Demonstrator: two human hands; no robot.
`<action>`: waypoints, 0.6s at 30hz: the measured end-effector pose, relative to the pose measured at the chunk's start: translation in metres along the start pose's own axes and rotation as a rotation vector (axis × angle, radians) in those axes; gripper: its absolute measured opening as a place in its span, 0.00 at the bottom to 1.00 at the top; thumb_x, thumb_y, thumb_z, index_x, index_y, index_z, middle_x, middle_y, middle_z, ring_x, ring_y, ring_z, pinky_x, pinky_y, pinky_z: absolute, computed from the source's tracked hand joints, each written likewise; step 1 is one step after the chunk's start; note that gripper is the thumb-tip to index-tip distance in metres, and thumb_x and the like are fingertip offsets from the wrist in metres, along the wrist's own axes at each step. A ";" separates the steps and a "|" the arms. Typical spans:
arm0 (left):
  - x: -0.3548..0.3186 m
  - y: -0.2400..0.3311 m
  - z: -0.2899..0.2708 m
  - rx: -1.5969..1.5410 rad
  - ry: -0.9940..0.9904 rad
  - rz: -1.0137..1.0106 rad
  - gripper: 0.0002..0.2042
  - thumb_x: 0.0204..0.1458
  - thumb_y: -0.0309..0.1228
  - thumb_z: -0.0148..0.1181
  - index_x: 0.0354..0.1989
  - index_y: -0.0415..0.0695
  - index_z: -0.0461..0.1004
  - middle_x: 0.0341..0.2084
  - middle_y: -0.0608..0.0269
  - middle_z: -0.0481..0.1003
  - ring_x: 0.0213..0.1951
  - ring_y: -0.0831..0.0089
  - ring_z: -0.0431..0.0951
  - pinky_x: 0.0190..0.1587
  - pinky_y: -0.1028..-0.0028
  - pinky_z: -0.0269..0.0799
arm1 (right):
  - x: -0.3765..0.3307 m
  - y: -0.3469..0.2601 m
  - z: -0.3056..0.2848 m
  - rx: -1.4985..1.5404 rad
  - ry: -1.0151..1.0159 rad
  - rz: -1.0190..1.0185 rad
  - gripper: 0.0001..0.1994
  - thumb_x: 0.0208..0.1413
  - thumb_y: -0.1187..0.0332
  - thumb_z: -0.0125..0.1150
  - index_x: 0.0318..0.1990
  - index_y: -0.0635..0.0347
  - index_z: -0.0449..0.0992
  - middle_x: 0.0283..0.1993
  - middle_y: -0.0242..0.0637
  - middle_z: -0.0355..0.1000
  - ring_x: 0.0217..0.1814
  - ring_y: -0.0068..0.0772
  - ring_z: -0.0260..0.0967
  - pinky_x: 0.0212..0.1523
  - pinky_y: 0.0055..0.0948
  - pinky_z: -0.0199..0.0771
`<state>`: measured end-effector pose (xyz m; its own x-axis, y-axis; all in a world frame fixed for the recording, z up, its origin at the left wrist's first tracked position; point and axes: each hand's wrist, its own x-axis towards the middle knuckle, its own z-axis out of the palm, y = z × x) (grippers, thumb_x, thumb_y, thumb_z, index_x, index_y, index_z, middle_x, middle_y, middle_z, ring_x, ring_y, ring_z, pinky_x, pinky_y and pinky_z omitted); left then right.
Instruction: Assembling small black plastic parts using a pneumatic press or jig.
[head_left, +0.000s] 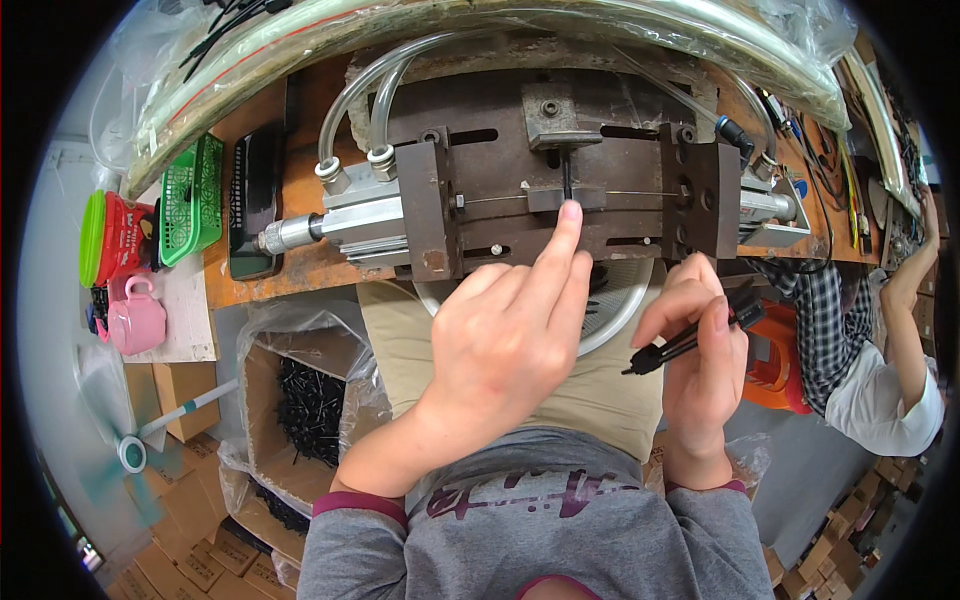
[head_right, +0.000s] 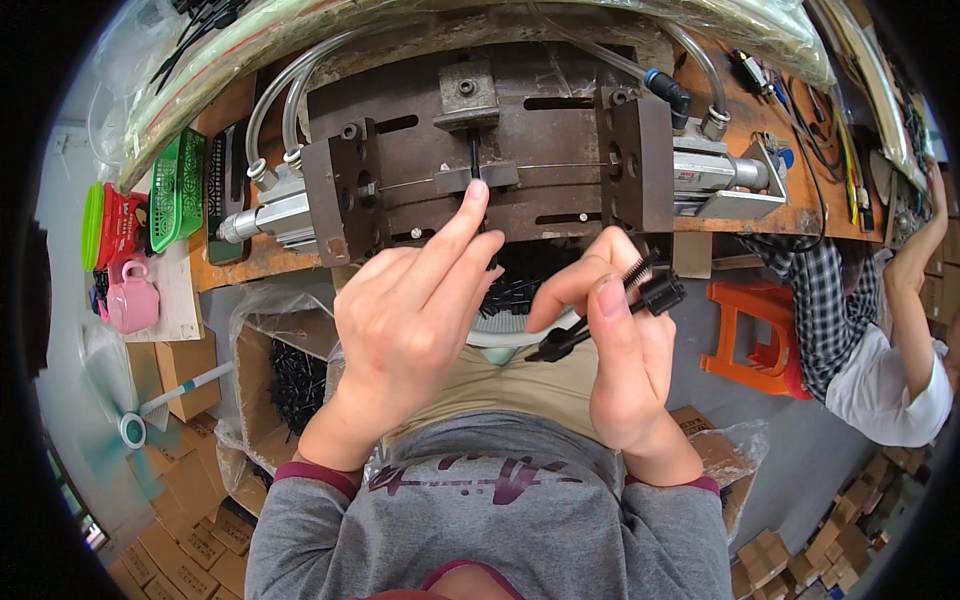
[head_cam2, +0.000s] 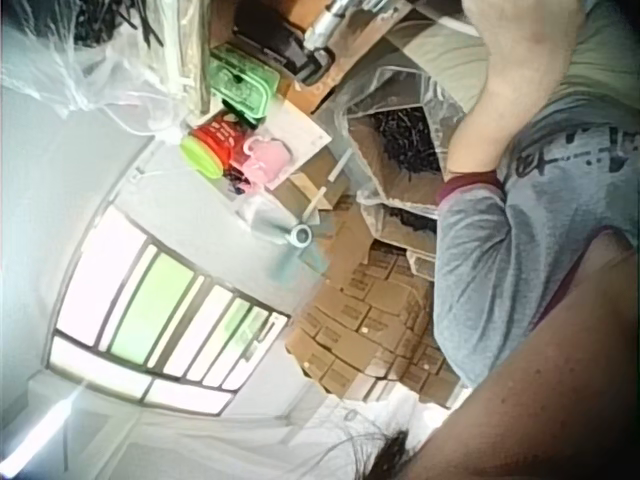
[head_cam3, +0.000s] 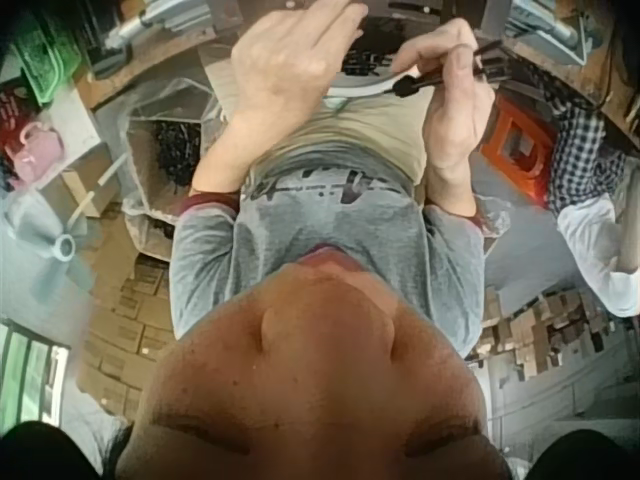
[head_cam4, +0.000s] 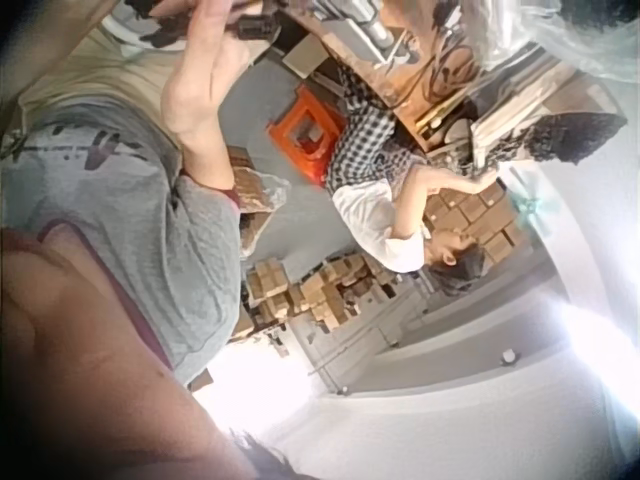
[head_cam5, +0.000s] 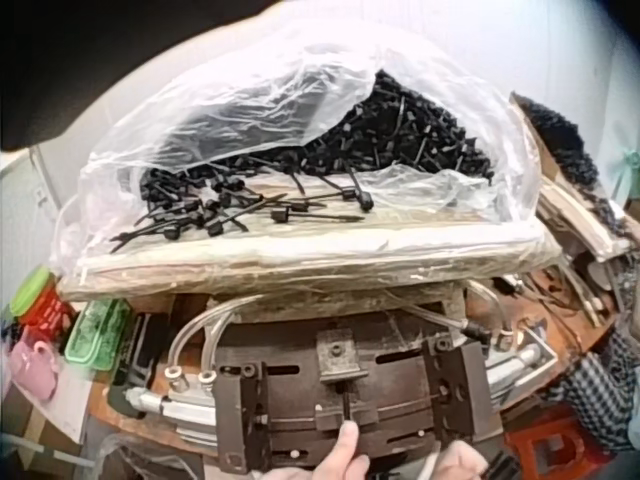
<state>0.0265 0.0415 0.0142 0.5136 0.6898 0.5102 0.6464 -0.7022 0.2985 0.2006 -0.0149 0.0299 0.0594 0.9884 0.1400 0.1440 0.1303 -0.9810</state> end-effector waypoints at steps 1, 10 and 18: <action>0.003 0.000 0.000 0.016 -0.012 -0.006 0.15 0.37 0.25 0.72 0.37 0.39 0.81 0.50 0.56 0.80 0.28 0.71 0.80 0.31 0.74 0.73 | -0.002 0.000 0.000 0.052 0.013 0.036 0.24 0.72 0.57 0.35 0.33 0.65 0.73 0.32 0.35 0.67 0.34 0.22 0.58 0.35 0.25 0.55; 0.004 -0.001 -0.004 -0.016 -0.051 -0.025 0.15 0.39 0.26 0.73 0.38 0.41 0.81 0.50 0.56 0.80 0.27 0.71 0.80 0.32 0.75 0.74 | -0.001 0.004 -0.006 0.415 0.058 0.274 0.11 0.69 0.62 0.46 0.36 0.58 0.69 0.31 0.26 0.63 0.29 0.11 0.52 0.28 0.16 0.50; -0.010 0.008 -0.022 -0.697 -0.029 0.056 0.16 0.40 0.23 0.74 0.41 0.41 0.84 0.40 0.58 0.81 0.36 0.69 0.83 0.32 0.74 0.80 | 0.005 0.008 0.000 0.476 -0.132 0.321 0.16 0.72 0.60 0.46 0.50 0.64 0.72 0.27 0.25 0.65 0.24 0.10 0.54 0.23 0.14 0.52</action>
<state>0.0139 0.0254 0.0288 0.5567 0.6467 0.5214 0.1110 -0.6800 0.7248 0.2016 -0.0086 0.0228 -0.1013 0.9815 -0.1624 -0.3221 -0.1868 -0.9281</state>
